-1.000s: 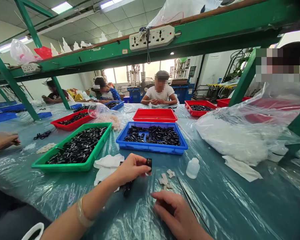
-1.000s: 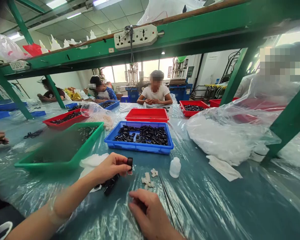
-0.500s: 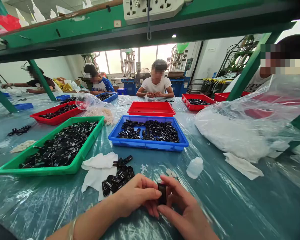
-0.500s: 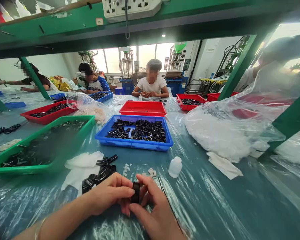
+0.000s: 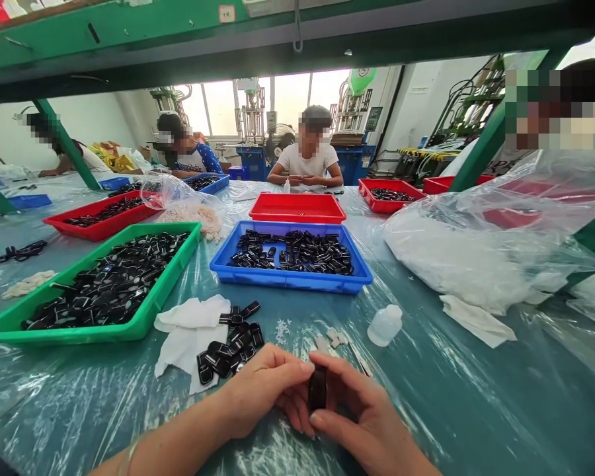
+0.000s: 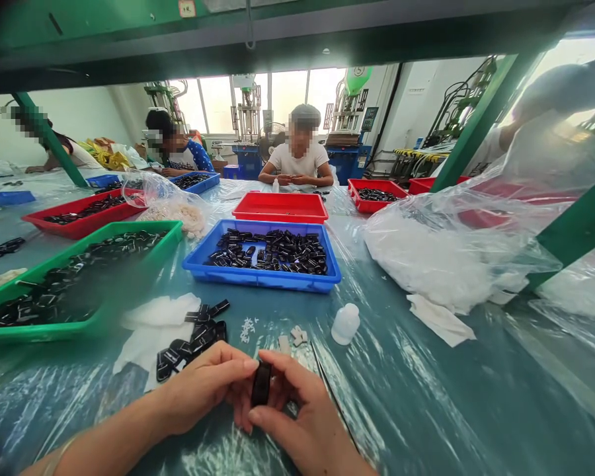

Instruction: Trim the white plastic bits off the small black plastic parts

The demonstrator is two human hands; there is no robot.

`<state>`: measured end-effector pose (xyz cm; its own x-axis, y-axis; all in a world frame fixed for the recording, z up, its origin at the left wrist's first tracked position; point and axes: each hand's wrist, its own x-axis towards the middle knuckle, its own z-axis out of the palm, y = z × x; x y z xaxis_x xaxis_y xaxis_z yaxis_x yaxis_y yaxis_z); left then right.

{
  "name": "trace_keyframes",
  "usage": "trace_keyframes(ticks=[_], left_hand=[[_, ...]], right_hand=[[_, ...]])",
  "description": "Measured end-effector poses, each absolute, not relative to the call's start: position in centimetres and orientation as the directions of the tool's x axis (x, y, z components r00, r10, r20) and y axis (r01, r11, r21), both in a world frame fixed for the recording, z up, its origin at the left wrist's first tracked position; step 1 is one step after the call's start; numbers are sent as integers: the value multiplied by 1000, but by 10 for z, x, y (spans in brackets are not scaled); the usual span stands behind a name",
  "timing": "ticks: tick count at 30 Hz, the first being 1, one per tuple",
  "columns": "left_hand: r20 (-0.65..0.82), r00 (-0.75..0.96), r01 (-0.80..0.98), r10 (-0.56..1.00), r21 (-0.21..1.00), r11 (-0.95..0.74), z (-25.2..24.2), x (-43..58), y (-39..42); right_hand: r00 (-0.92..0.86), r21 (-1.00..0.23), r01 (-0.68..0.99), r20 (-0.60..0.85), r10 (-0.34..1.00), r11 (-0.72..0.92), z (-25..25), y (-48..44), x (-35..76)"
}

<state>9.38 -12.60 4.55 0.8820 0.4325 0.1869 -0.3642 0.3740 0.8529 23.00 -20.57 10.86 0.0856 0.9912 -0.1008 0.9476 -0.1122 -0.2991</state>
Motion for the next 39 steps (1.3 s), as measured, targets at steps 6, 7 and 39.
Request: trace_keyframes(ticks=[6,7,39], left_hand=[[216,877,-360,429,886,290,48,91,-126],[225,878,-356,423,897,263,48,91,-126],[215,730,-325,649,944,53,54,91,-136]], right_hand=[[94,-280,953,-93,991,-117,108,-206,229],[96,-273,955,-85,992,-116,109,-206,228],[580,330,729,169,797,-600,150,-212,238]])
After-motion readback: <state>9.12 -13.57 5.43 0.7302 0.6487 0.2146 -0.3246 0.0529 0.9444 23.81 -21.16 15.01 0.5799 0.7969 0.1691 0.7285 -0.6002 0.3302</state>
